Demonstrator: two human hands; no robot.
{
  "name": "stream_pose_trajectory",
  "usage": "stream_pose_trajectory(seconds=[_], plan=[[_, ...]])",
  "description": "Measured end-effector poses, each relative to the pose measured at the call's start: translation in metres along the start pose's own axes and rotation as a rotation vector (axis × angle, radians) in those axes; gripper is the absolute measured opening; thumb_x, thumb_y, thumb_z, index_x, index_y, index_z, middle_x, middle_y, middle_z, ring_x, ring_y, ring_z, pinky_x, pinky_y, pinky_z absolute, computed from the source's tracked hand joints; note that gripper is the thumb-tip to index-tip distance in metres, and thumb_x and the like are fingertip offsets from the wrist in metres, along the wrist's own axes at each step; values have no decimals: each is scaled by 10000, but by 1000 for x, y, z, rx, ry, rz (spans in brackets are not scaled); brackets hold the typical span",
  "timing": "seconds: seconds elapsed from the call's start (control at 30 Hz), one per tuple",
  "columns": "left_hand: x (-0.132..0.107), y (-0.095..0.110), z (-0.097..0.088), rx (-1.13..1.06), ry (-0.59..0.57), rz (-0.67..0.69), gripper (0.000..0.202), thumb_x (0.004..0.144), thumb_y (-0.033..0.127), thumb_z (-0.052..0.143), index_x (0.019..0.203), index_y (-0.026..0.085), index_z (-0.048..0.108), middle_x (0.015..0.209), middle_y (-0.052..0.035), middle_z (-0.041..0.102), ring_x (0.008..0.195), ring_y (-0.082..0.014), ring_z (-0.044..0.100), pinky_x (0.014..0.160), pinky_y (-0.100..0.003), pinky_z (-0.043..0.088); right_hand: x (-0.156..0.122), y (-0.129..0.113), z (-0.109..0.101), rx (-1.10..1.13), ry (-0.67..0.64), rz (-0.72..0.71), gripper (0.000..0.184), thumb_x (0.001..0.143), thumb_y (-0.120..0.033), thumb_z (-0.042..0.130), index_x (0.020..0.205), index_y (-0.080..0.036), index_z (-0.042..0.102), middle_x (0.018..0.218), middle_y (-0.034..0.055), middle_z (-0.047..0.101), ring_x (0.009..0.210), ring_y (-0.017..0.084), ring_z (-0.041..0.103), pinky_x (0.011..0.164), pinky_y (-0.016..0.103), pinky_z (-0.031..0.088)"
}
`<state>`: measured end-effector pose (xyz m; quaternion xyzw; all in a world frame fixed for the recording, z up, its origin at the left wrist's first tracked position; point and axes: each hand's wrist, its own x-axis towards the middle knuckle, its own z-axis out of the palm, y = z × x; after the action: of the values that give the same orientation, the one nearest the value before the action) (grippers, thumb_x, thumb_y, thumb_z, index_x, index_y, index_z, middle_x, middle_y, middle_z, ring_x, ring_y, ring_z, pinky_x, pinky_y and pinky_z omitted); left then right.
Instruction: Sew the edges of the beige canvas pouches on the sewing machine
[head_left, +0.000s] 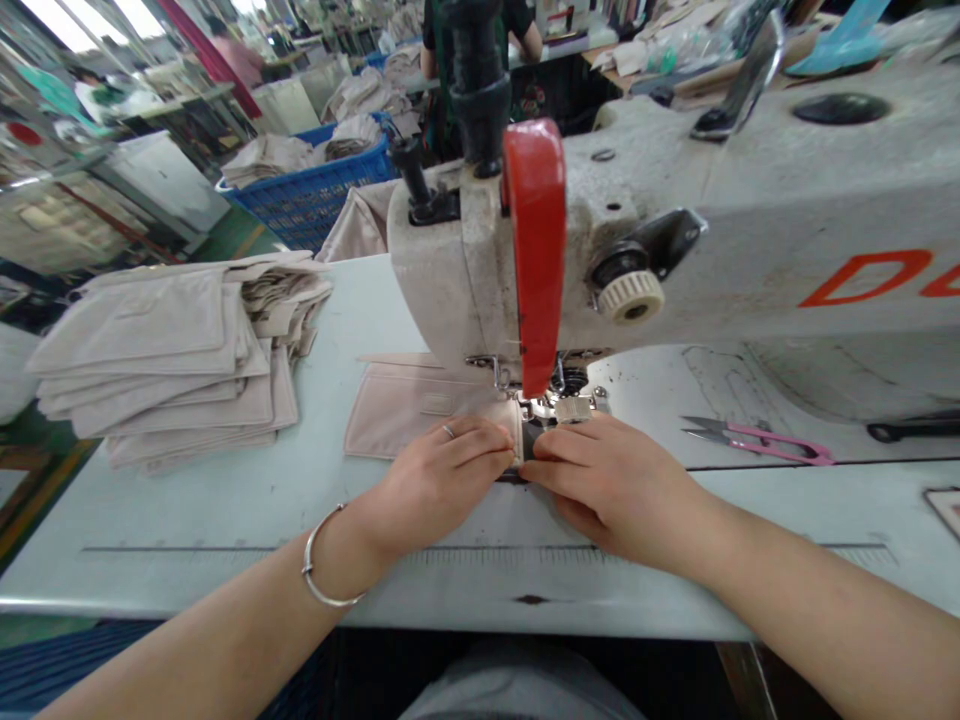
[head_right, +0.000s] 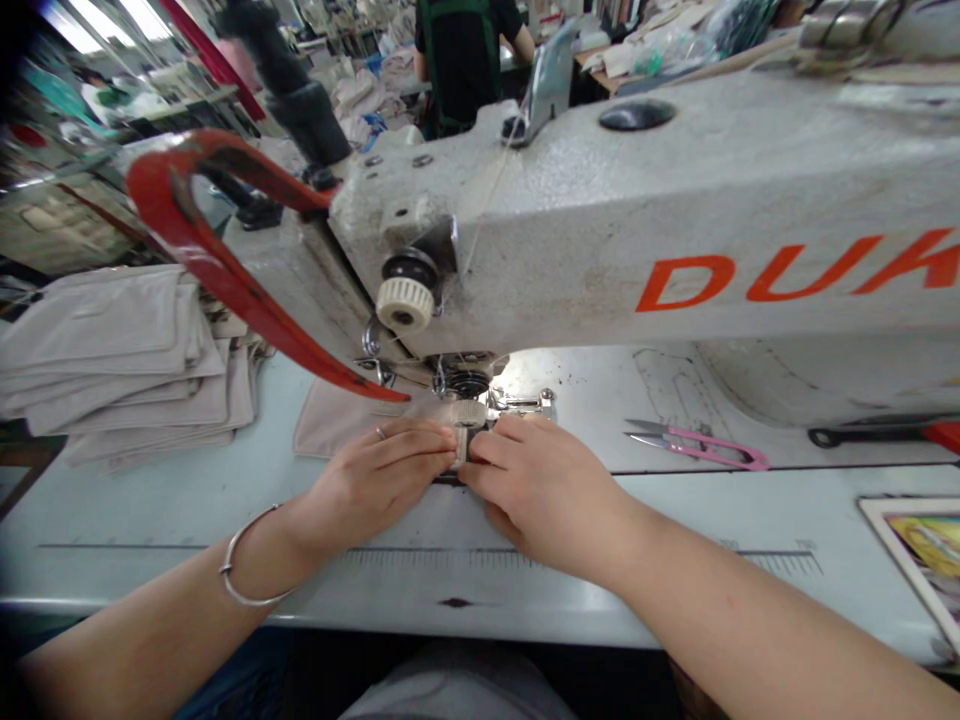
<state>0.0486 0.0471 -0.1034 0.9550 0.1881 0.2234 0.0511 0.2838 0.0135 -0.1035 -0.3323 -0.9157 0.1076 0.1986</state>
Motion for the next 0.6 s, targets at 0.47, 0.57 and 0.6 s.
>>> stream_pose_trajectory(seconds=[0.47, 0.57, 0.6], plan=[[3, -5, -1, -27, -21, -10, 171, 951, 88, 499, 1080, 120, 606, 1073, -55, 665, 1057, -162, 617, 974, -316, 530, -1, -2, 0, 14, -8, 25, 340, 877, -131, 511, 1205, -178, 592, 1184, 69, 640, 1039, 242, 566, 837, 420, 459], [6, -10, 0, 7, -22, -2, 179, 957, 98, 490, 1087, 114, 611, 1078, -60, 671, 1065, -167, 622, 970, -317, 535, 0, -1, 3, -29, -16, 56, 345, 880, -142, 503, 1214, -178, 585, 1187, 78, 635, 1030, 252, 572, 835, 429, 462], [7, -12, 1, 12, -16, -4, 180, 964, 110, 481, 1085, 115, 614, 1084, -61, 672, 1059, -168, 626, 960, -316, 540, 0, 0, 4, -43, -13, 66, 348, 880, -145, 504, 1217, -177, 584, 1188, 81, 632, 1033, 254, 570, 842, 431, 461]])
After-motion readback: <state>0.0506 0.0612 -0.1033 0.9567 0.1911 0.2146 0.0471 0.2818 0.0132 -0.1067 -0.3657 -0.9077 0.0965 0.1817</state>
